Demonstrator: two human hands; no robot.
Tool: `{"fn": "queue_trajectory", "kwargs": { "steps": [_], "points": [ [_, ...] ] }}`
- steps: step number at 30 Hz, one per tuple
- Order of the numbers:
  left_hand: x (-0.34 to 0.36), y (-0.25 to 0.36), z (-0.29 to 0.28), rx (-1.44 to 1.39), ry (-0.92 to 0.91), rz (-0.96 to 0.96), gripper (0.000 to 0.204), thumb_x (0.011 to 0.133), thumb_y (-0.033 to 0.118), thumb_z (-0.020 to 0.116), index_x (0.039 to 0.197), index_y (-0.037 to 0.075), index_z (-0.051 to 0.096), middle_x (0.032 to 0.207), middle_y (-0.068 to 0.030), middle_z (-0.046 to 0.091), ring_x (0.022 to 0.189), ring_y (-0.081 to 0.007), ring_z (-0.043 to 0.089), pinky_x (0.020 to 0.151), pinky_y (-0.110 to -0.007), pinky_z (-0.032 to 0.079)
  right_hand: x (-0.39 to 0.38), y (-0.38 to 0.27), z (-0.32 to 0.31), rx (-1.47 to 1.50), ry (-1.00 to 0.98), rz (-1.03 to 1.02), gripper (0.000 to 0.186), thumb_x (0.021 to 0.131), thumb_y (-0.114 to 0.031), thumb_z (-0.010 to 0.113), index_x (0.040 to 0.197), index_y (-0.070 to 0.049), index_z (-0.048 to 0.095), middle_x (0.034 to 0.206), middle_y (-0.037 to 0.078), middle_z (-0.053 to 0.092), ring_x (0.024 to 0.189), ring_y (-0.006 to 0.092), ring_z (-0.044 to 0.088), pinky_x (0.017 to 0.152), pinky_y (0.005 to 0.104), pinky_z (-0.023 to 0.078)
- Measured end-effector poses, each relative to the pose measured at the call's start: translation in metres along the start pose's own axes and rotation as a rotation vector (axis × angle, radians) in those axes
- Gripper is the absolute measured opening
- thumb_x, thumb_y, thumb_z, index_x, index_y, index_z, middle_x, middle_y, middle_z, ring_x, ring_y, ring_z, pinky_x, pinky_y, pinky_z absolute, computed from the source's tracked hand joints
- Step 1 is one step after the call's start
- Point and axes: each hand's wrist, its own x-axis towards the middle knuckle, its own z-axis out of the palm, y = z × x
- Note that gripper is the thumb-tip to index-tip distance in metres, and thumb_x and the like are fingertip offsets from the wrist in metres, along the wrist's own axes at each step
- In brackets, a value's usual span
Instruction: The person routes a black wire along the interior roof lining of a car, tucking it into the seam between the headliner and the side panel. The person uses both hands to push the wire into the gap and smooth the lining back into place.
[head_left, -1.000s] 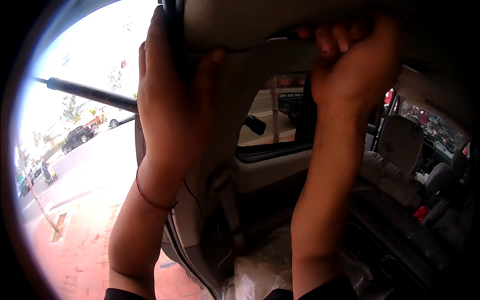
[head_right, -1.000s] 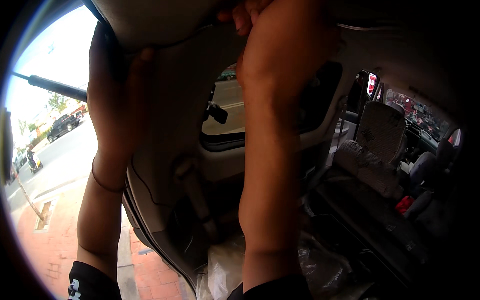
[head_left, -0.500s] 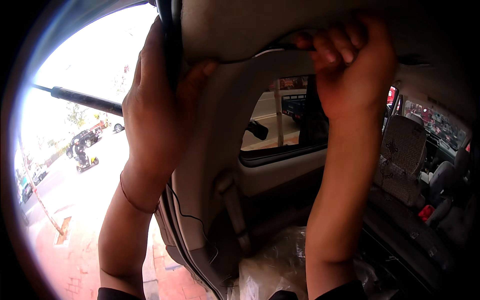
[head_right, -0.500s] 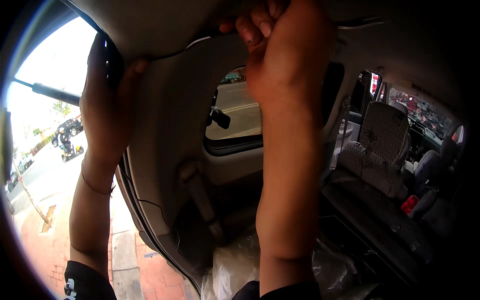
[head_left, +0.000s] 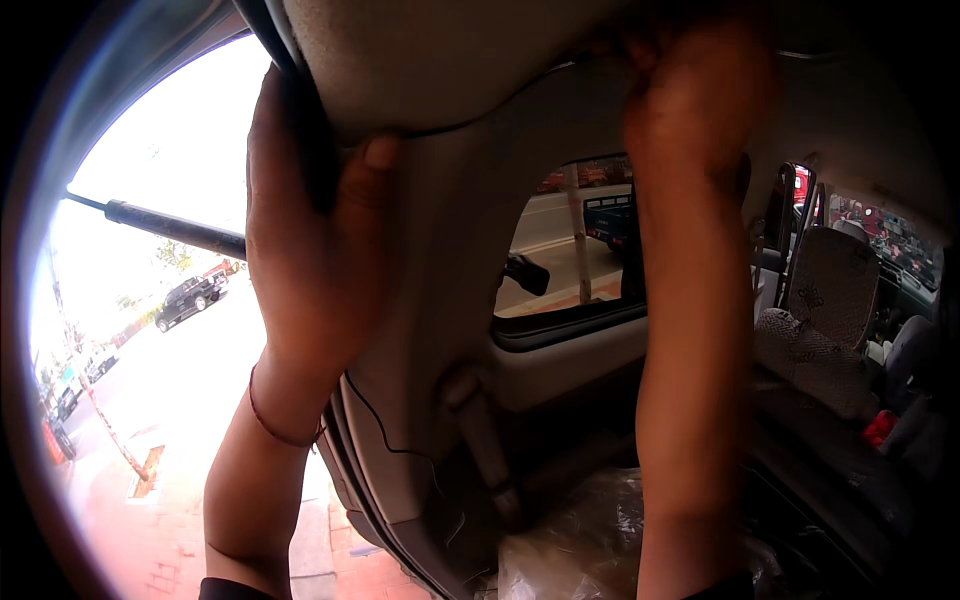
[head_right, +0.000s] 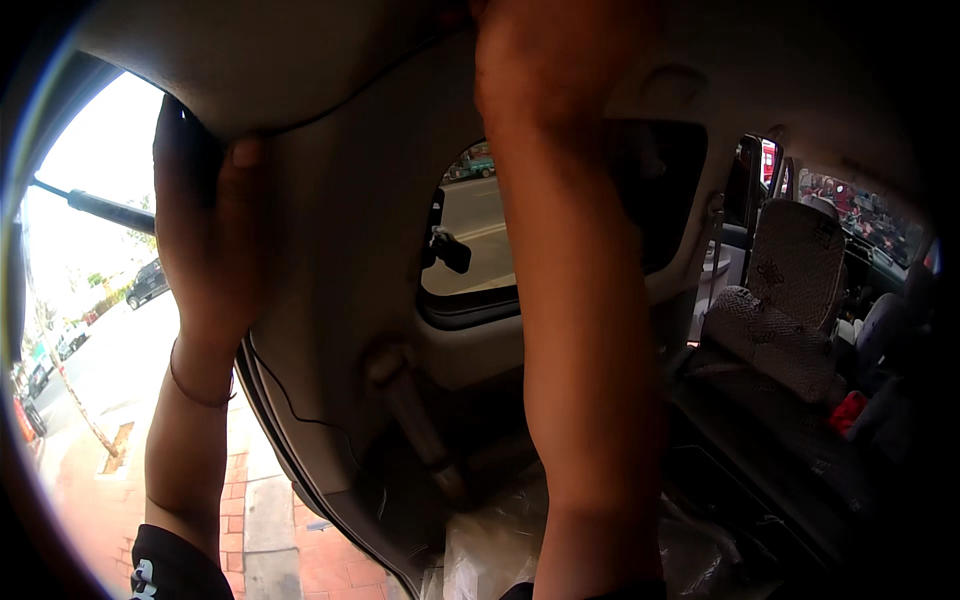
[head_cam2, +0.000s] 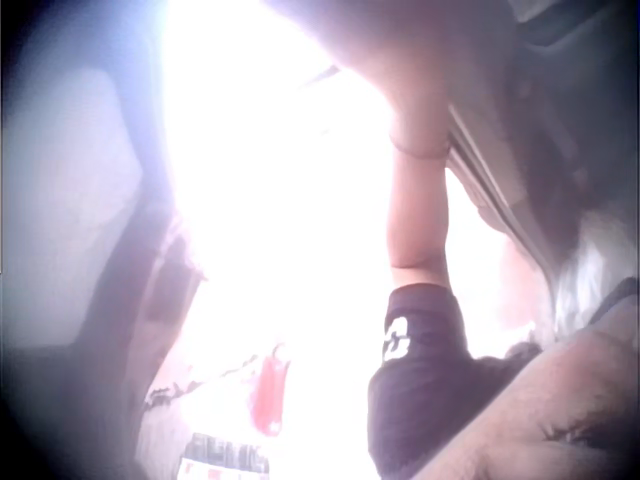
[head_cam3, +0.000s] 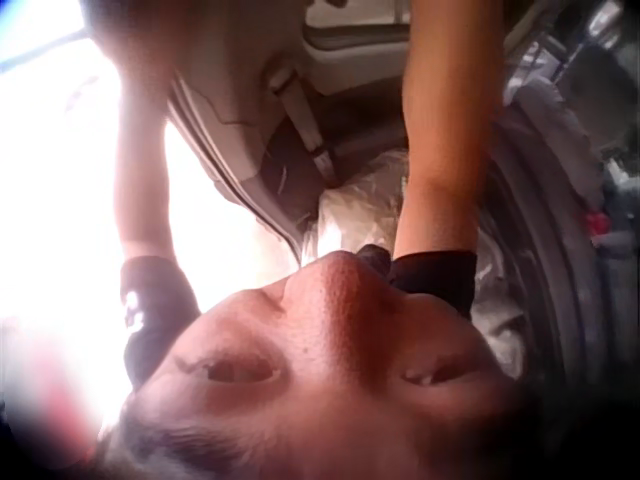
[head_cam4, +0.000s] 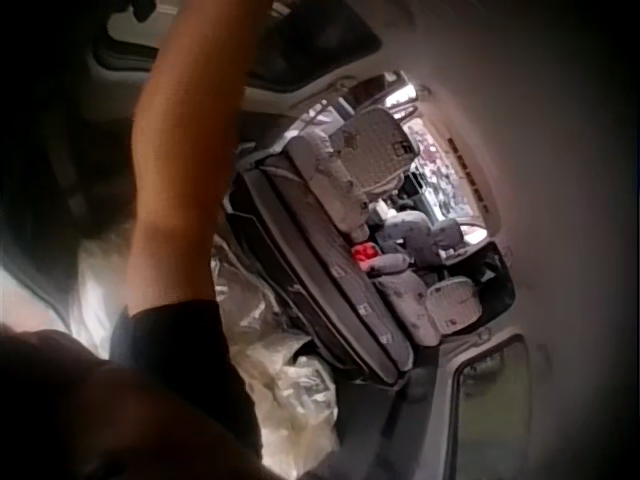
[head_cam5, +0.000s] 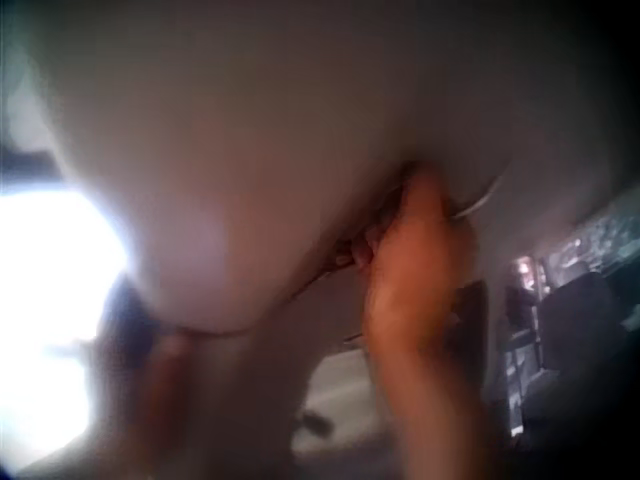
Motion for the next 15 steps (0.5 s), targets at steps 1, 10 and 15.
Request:
{"fn": "queue_trajectory", "kwargs": {
  "steps": [1, 10, 15],
  "points": [
    [-0.001, 0.001, -0.002, 0.041, -0.005, -0.018, 0.053, 0.101, 0.018, 0.055, 0.145, -0.004, 0.036, 0.134, -0.0185, 0.055, 0.124, -0.0262, 0.053, 0.105, -0.035, 0.040, -0.001, -0.008, 0.006, 0.030, -0.009, 0.063, 0.037, 0.093, -0.024, 0.048, 0.060, -0.016, 0.035, 0.049, -0.001, 0.028, 0.046, 0.0151, 0.033, 0.068, 0.0412, 0.046],
    [0.002, -0.004, -0.004, -0.017, 0.012, -0.011, 0.062, 0.098, 0.022, 0.062, 0.146, -0.003, 0.033, 0.132, -0.0223, 0.057, 0.123, -0.0280, 0.055, 0.103, -0.036, 0.042, 0.010, -0.023, -0.025, 0.348, -0.642, 0.604, 0.037, 0.091, -0.025, 0.049, 0.058, -0.016, 0.033, 0.046, -0.001, 0.027, 0.041, 0.0150, 0.030, 0.062, 0.0375, 0.044],
    [0.004, -0.002, -0.006, -0.012, 0.009, -0.010, 0.061, 0.096, 0.022, 0.064, 0.144, -0.004, 0.036, 0.125, -0.0217, 0.062, 0.114, -0.0268, 0.061, 0.096, -0.034, 0.048, -0.036, -0.055, -0.005, 0.032, -0.391, 0.307, 0.037, 0.091, -0.025, 0.048, 0.058, -0.016, 0.034, 0.045, 0.000, 0.028, 0.041, 0.0156, 0.031, 0.063, 0.0388, 0.045]
  ]
}}
